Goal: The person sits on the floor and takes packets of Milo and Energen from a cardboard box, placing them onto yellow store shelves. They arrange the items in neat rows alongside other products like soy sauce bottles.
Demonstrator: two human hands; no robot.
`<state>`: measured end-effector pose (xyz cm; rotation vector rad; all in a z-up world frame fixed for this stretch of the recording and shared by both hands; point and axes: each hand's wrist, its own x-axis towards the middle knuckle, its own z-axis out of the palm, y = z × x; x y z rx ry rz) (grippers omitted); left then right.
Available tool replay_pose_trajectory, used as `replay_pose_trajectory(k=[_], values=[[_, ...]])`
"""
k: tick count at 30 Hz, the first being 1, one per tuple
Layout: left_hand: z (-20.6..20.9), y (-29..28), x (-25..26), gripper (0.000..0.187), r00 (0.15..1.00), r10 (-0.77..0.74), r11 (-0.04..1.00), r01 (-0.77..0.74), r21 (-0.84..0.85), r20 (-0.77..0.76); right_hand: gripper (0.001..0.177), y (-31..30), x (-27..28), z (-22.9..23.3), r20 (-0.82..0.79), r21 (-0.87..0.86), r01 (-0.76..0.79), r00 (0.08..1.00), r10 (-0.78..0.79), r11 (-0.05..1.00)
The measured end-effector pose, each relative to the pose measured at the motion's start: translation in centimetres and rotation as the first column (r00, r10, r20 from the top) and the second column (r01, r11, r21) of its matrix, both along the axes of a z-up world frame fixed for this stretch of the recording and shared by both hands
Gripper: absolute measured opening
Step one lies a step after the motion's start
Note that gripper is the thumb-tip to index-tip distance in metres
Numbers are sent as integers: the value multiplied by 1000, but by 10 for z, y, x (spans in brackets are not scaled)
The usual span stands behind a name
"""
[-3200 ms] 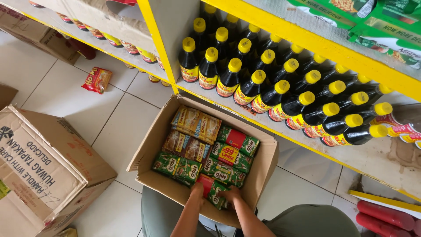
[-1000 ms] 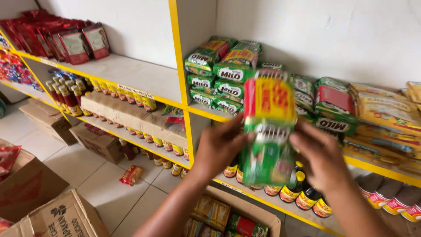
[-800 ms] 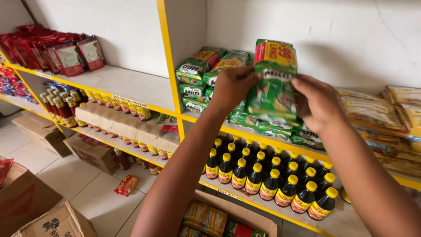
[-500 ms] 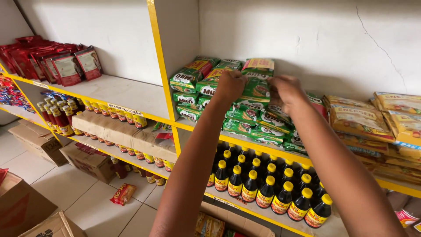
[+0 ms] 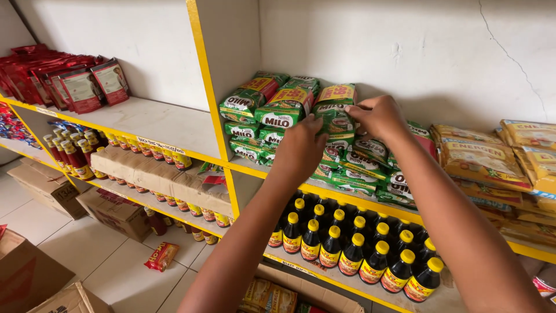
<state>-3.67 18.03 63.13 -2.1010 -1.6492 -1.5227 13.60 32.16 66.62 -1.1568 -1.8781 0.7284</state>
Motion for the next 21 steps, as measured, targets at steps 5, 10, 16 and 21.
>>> replay_pose_trajectory(k=[5,10,16,21], values=[[-30,-27,-5,40,973,136,945,-71,319,-186,34,4,3,-1,-178,-115,-80,982,58,990],[-34,-17,-20,58,824,373,874,-158,460,-426,33,14,0,-4,-238,-137,-117,968,82,984],[-30,-7,-26,55,709,495,822,-196,534,-501,31,32,-6,-10,-228,-158,-113,971,75,981],[-31,-12,-20,54,702,508,824,-229,518,-498,30,28,-6,-11,-131,-138,-81,989,63,987]])
